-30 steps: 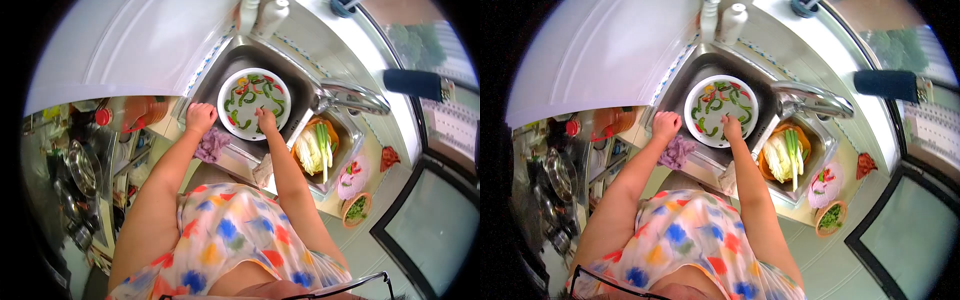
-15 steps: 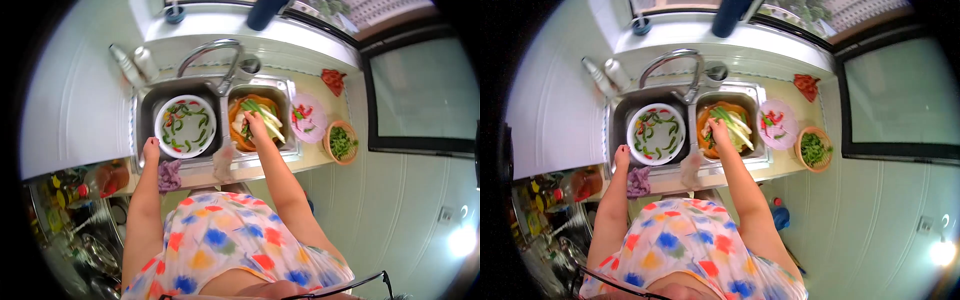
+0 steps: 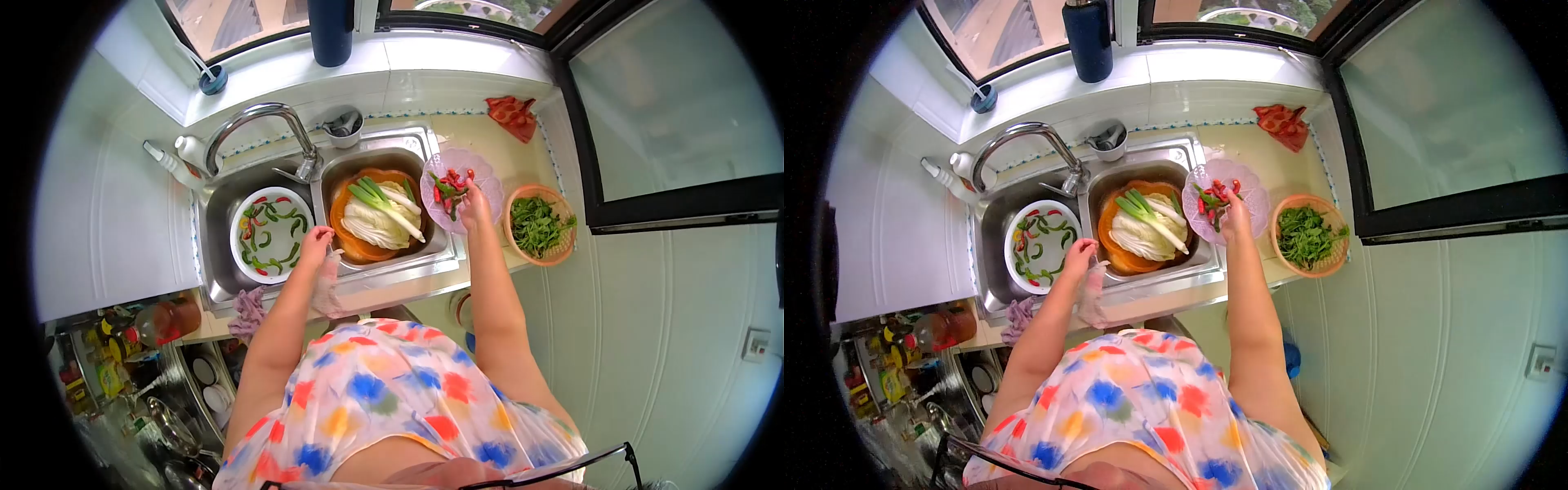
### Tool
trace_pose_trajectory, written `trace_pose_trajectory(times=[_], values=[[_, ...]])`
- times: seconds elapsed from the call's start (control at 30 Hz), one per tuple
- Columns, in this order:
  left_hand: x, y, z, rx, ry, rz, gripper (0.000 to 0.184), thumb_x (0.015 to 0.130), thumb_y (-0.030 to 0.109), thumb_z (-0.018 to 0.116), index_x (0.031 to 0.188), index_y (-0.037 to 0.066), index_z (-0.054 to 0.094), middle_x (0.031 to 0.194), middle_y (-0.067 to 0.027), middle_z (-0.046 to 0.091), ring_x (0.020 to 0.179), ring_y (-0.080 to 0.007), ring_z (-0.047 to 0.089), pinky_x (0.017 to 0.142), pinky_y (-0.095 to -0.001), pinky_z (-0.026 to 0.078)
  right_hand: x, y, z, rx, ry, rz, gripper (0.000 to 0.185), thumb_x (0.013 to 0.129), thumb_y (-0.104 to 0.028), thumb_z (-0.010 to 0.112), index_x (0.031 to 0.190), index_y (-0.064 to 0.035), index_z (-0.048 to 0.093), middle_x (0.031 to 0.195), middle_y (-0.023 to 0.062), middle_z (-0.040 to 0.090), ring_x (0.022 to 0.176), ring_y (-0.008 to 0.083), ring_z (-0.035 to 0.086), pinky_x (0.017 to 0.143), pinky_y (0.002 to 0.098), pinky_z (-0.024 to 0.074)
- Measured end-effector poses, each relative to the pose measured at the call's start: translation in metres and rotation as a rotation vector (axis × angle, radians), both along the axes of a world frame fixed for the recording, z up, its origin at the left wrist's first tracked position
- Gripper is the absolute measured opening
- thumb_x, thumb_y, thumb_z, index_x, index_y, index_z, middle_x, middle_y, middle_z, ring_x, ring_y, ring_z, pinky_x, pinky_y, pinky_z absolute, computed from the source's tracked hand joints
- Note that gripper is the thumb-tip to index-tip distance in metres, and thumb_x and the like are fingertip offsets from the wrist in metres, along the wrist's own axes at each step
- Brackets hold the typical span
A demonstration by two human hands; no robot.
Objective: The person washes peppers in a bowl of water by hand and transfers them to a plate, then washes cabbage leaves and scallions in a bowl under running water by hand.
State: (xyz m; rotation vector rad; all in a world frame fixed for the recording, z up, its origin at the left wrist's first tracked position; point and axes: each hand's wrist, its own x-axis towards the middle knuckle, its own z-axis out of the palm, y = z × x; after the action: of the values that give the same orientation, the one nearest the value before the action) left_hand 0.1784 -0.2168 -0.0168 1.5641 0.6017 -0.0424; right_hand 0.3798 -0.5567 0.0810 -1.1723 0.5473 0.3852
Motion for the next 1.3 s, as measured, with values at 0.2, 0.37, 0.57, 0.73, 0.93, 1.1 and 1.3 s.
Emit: trace_pose_trajectory(times=[0.2,0.37,0.57,0.73,0.93,1.1,1.3], values=[[-0.016,0.011,-0.013,0.051,-0.004,0.091,0.01,0.086,0.007,0.055,0.094,0.003,0.06,0.084,-0.0022,0.061,0.075,-0.01,0.055,0.07,-0.0236,0.045,0.006,0.012,0.0,0.04,-0.171,-0.014,0.042,0.086,-0.022,0.058,0.122,-0.0011,0.049,0.114,0.0074,0.055,0.106,0.0178,0.05,0.096,0.0345,0.0328],[-0.046,0.044,-0.005,0.124,0.038,0.255,0.011,0.085,0.006,0.055,0.093,0.003,0.061,0.085,-0.0033,0.062,0.076,-0.0119,0.056,0.071,-0.0246,0.045,-0.008,0.052,0.0,-0.022,-0.361,0.01,0.028,0.088,-0.015,0.056,0.114,-0.0037,0.056,0.106,0.007,0.06,0.096,0.0147,0.055,0.085,0.0305,0.0418],[-0.1,0.122,-0.007,0.416,0.06,0.245,0.012,0.08,0.009,0.059,0.091,0.006,0.063,0.091,-0.0084,0.058,0.076,-0.0177,0.058,0.073,-0.0295,0.047,-0.064,0.154,0.007,0.017,-0.337,0.235,0.014,0.085,-0.01,0.06,0.097,-0.0044,0.059,0.086,0.0034,0.062,0.067,0.0093,0.054,0.058,0.0206,0.0427],[-0.144,0.176,0.018,0.711,0.098,0.225,0.013,0.075,0.006,0.062,0.087,0.009,0.061,0.1,-0.0103,0.05,0.085,-0.0258,0.057,0.077,-0.0355,0.047,-0.123,0.238,-0.017,-0.001,-0.165,0.46,0.015,0.09,-0.016,0.053,0.099,-0.0055,0.057,0.082,0.004,0.061,0.066,0.0109,0.055,0.059,0.023,0.0446],[-0.178,0.237,0.019,0.9,0.197,0.141,0.01,0.075,0.009,0.061,0.084,0.012,0.061,0.098,-0.0066,0.053,0.092,-0.0284,0.056,0.079,-0.0412,0.046,-0.172,0.313,-0.043,-0.071,-0.037,0.641,0.023,0.094,-0.025,0.046,0.104,-0.0057,0.054,0.086,0.005,0.062,0.069,0.0115,0.057,0.064,0.0244,0.0464],[-0.179,0.233,0.016,1.009,0.183,-0.014,0.006,0.076,0.01,0.059,0.082,0.012,0.061,0.09,-0.0056,0.055,0.087,-0.0261,0.056,0.076,-0.0407,0.045,-0.176,0.35,-0.054,-0.212,-0.042,0.74,0.019,0.092,-0.02,0.05,0.104,-0.0059,0.054,0.088,0.0053,0.062,0.073,0.0117,0.057,0.065,0.024,0.0469],[-0.181,0.233,0.019,1.062,-0.027,0.026,0.007,0.07,0.008,0.059,0.076,0.009,0.057,0.083,-0.0047,0.054,0.08,-0.025,0.055,0.073,-0.0383,0.042,-0.144,0.412,-0.107,-0.381,-0.074,0.873,0.02,0.09,-0.018,0.052,0.105,-0.0039,0.054,0.09,0.0058,0.061,0.075,0.0124,0.058,0.067,0.0254,0.0478]])
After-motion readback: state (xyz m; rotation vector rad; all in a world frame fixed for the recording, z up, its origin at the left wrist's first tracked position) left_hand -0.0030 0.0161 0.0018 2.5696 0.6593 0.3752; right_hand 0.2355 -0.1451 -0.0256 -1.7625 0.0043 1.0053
